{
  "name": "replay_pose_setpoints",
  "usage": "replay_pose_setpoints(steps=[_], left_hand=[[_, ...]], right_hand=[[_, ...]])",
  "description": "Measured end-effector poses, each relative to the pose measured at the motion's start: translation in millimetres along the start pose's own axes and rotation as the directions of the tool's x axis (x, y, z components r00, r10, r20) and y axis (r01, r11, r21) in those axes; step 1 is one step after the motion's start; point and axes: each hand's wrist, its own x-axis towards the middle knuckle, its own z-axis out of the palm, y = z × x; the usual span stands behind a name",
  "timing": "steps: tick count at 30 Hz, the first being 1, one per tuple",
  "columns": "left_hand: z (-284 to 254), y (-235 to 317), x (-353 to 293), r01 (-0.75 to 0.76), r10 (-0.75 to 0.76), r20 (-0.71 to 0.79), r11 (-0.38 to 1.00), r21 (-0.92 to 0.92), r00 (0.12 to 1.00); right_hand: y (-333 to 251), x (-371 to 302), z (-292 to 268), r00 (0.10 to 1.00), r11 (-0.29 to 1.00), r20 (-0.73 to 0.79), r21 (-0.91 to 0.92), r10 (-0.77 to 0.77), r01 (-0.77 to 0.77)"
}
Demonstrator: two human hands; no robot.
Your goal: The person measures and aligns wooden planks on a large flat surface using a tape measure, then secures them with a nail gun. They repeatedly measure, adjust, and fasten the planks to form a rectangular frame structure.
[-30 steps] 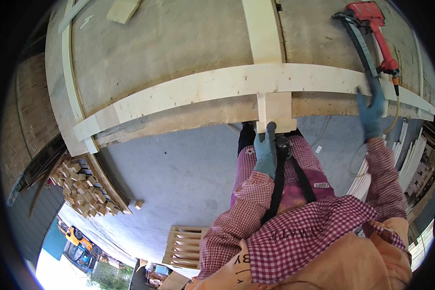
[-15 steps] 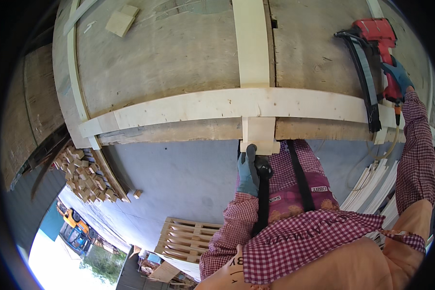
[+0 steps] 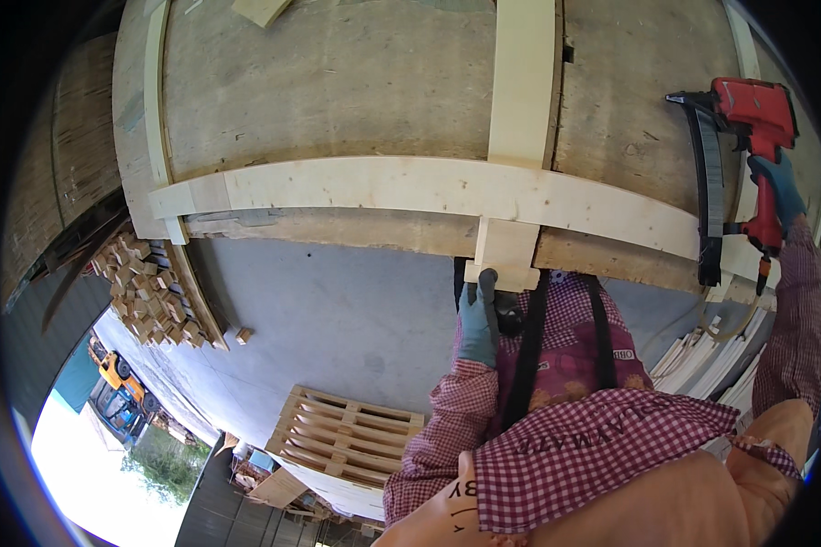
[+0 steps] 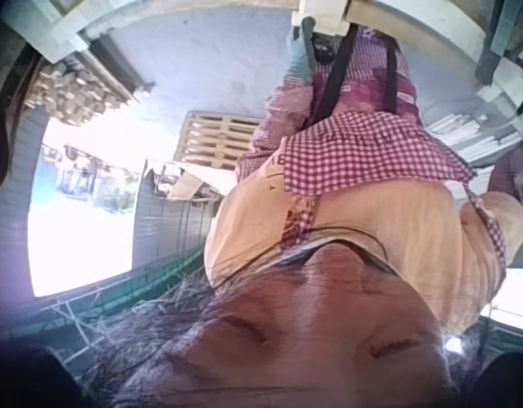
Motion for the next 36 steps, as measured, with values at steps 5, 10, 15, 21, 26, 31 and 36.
replay_pose_setpoints(steps=[5,10,15,21,26,31,36], left_hand=[[-2,-13,7,-0.015,0.014,-0.030,0.999,-0.043,0.999],[0,-29,19,-0.102,0.102,-0.005,0.985,-0.141,0.995],[-4,-45,34,-0.027,0.038,0.063,0.985,-0.168,0.997],[-4,-49,36,-0.104,0.109,0.030,0.985,-0.137,0.994],[1,-35,28,-0.066,0.076,0.049,0.980,-0.189,0.996],[2,-23,20,-0.046,0.049,0.020,0.988,-0.148,0.999],[2,-25,22,-0.020,0.051,0.109,0.963,-0.270,0.993]], right_hand=[[-44,-66,8,0.993,0.995,0.110,-0.090,0.044,-0.034],[-75,-110,43,0.703,0.913,0.625,0.036,-0.338,0.406],[-55,-111,35,0.827,0.978,0.525,0.159,-0.201,0.137],[-94,-196,44,0.728,0.937,0.643,-0.046,-0.237,0.346],[-111,-257,117,0.693,0.906,0.601,0.138,-0.398,0.401],[-133,-249,177,0.838,0.961,0.473,0.183,-0.273,0.209],[-150,-254,204,0.903,0.966,0.429,0.228,0.010,-0.120]])
